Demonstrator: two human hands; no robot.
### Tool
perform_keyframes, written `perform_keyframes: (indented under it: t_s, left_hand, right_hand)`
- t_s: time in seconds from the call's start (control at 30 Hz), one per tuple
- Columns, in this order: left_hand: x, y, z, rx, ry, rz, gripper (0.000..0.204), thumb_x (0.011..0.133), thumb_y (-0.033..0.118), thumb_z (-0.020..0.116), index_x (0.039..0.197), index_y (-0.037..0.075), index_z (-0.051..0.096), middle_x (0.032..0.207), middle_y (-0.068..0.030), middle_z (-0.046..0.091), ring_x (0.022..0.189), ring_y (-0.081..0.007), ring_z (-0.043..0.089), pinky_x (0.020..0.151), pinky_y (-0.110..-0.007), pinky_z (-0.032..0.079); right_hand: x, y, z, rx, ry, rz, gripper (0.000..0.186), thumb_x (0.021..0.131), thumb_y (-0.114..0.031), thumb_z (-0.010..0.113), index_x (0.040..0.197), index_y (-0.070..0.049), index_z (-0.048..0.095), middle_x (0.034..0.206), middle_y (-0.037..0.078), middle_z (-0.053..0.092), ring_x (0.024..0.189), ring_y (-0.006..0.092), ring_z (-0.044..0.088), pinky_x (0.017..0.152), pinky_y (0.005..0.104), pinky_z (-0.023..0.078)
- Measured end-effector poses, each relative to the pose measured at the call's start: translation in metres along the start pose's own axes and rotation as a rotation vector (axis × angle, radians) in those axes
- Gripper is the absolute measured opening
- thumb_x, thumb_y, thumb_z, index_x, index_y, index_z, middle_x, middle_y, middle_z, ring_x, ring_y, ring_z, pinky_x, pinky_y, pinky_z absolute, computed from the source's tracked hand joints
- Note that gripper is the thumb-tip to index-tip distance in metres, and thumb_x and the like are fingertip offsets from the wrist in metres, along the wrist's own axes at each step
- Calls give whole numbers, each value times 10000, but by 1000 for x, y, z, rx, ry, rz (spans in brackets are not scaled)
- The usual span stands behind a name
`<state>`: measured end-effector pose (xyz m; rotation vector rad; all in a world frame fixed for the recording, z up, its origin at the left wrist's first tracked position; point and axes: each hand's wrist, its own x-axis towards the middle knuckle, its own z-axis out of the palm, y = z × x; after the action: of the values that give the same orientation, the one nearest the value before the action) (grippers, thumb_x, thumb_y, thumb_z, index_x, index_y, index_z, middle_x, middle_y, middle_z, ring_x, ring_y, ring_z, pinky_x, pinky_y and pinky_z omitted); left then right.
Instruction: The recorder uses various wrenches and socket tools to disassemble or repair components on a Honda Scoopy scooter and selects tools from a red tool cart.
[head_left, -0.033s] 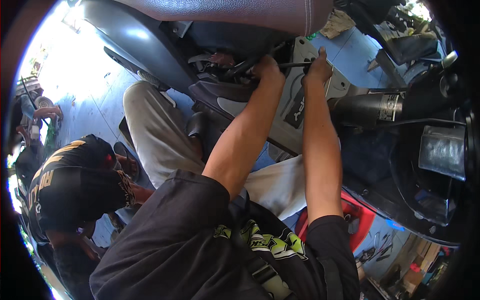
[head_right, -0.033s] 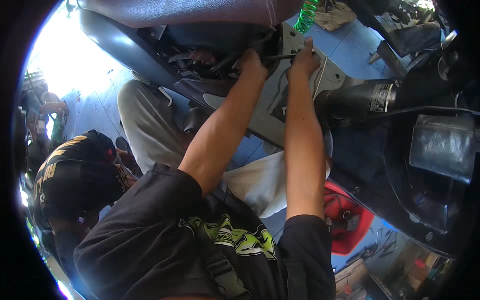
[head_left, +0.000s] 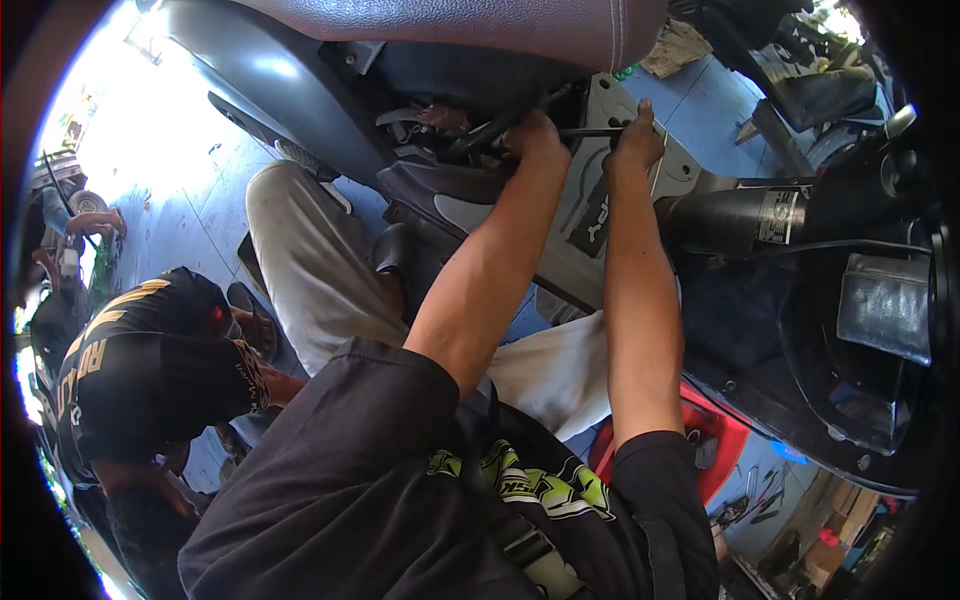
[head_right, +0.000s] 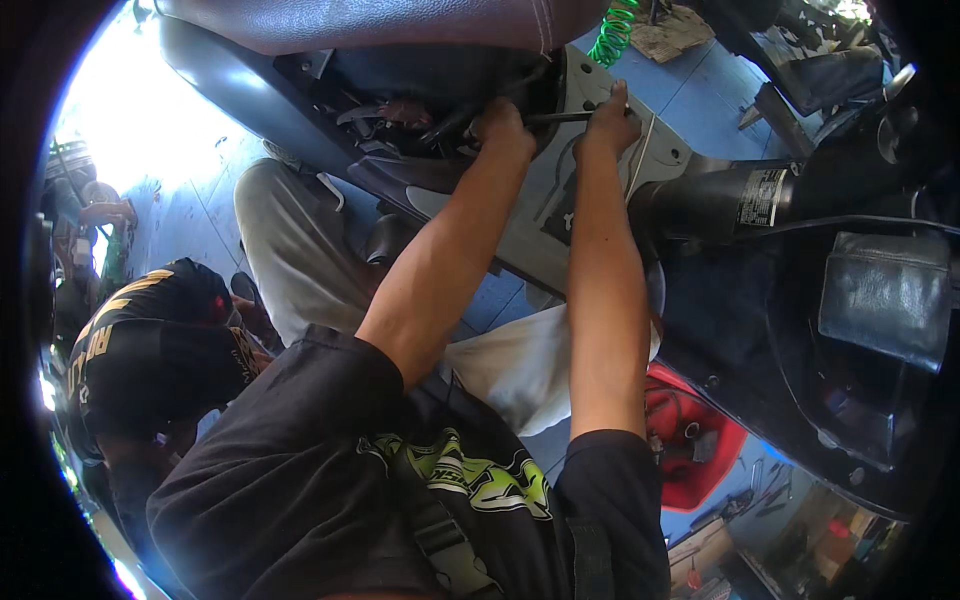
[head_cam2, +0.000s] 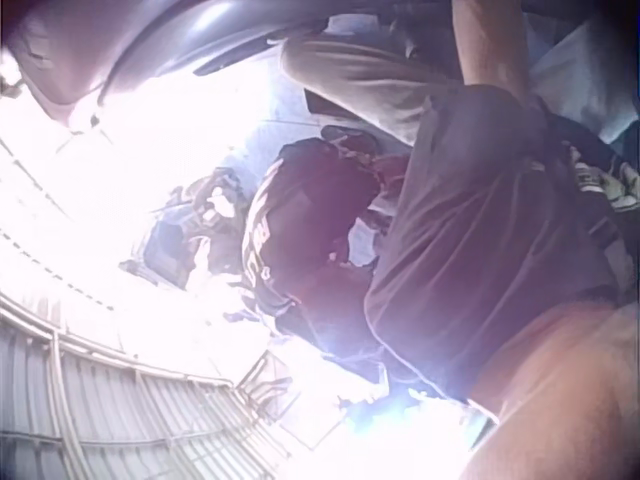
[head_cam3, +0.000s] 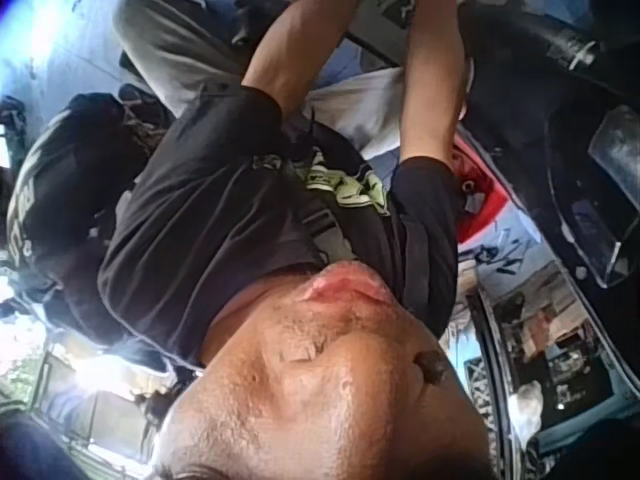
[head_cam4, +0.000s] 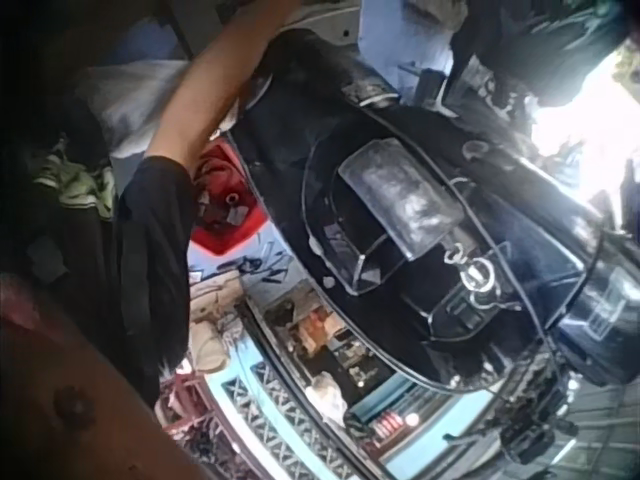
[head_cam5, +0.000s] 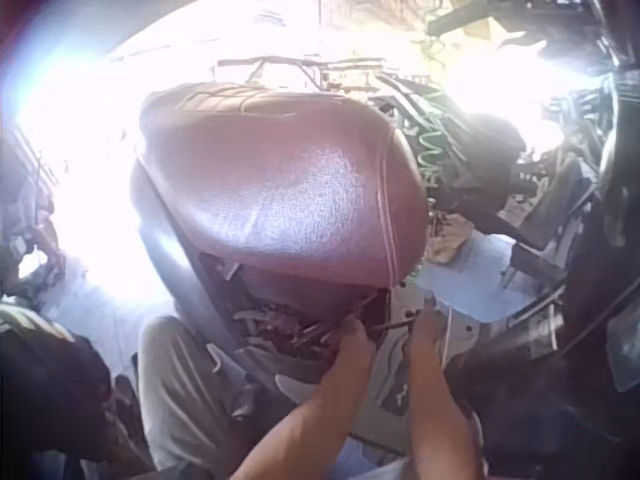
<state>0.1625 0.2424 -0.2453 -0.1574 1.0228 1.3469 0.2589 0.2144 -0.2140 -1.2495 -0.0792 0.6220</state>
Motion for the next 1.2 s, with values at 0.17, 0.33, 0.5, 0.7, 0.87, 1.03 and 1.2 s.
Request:
perform_keyframes:
  t_s: [0.17,0.33,0.5,0.7,0.87,1.03,1.2]
  left_hand:
    - [9,3,2,373,167,37,500,840,128,517,1316,58,380,1308,-122,460,1117,-288,521,934,-437,455]
    - [1,2,-1,123,109,128,536,790,47,547,1300,46,383,1310,-122,448,1123,-304,512,946,-441,449]
    - [-17,10,0,-26,79,104,553,755,9,541,1283,31,380,1293,-152,444,1110,-312,514,941,-468,456]
    - [-13,10,4,-125,25,-40,517,751,-12,512,1254,13,398,1268,-181,455,1095,-324,512,902,-515,471]
    - [10,-3,-3,-108,-3,-40,431,798,72,506,1213,-13,428,1171,-198,510,1076,-354,514,885,-502,477]
    - [12,1,-7,-212,-317,-132,449,782,53,537,1212,-29,438,1158,-172,530,986,-300,564,823,-451,502]
    - [-24,12,2,18,22,24,484,734,-12,572,1199,-74,452,1158,-157,545,919,-273,605,772,-398,530]
  right_hand:
    - [18,20,-13,188,92,112,244,786,-174,609,810,57,534,772,125,547,553,220,556,497,367,517]
    - [26,23,-13,152,102,179,231,779,-120,575,864,72,479,739,130,517,514,221,524,453,394,499]
    - [28,18,-5,156,10,136,208,779,-112,566,842,67,480,727,135,516,497,219,518,427,389,486]
    - [17,6,7,64,15,5,225,745,-116,596,791,76,490,700,152,551,504,214,542,436,370,471]
    - [-10,-8,24,-50,-63,-358,197,786,-97,595,793,72,494,626,124,543,452,176,518,404,346,485]
    - [-39,-10,38,-154,-145,-714,211,831,-143,565,730,37,521,620,90,546,444,163,514,378,339,439]
    - [-37,-21,32,11,45,-303,464,818,-354,626,721,92,542,652,172,596,592,231,565,589,369,464]
